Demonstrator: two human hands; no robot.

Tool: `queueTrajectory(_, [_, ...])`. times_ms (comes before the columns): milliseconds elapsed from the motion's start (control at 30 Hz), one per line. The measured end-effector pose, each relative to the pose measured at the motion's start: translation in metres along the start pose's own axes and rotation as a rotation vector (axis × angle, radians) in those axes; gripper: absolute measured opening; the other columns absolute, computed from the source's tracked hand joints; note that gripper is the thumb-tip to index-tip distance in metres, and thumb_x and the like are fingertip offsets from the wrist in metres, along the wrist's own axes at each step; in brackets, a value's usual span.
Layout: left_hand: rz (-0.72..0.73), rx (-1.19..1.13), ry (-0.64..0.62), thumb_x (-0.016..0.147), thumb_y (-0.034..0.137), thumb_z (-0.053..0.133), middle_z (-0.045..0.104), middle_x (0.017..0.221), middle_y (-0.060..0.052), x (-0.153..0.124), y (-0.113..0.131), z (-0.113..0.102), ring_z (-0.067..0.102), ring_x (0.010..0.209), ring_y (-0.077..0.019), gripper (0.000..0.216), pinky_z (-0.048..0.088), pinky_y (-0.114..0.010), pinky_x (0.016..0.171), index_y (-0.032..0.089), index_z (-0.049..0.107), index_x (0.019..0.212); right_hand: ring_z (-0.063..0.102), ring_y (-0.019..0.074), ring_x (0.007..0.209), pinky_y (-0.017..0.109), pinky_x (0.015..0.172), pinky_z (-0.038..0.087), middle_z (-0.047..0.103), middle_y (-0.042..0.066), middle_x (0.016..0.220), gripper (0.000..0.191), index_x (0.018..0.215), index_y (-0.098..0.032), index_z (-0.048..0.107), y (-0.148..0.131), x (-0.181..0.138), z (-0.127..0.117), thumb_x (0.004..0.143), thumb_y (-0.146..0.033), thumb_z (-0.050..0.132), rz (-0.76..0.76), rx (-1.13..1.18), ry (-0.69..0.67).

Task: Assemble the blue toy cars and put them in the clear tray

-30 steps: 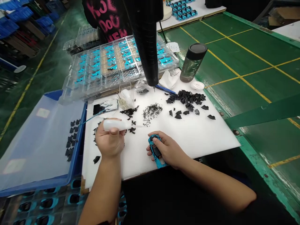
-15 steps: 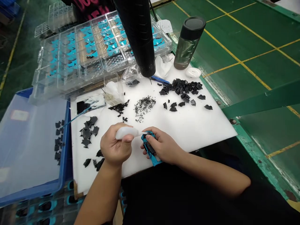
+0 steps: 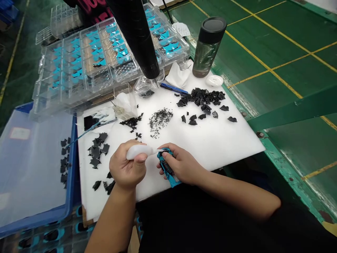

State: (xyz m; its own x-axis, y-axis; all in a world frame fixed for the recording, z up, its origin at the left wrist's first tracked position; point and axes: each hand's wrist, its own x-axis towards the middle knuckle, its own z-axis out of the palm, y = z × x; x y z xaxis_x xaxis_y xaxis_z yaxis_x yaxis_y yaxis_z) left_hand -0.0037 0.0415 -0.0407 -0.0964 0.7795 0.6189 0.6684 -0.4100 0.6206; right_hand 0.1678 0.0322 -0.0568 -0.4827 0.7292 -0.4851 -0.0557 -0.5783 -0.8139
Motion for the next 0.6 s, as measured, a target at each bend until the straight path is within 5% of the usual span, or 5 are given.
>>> queueTrajectory(600, [-0.01, -0.133, 0.091, 0.086, 0.054, 0.065, 0.068, 0.071, -0.003, 0.0022, -0.0046, 0.0049, 0.063, 0.061, -0.0145, 0.038, 0.048, -0.026, 0.055, 0.017, 0.068, 0.079, 0.072, 0.0197, 0.073, 0.034, 0.064, 0.061, 0.07, 0.003, 0.086, 0.022, 0.117, -0.027, 0.054, -0.0028, -0.002, 0.0005, 0.098, -0.036, 0.048, 0.029, 0.009, 0.009])
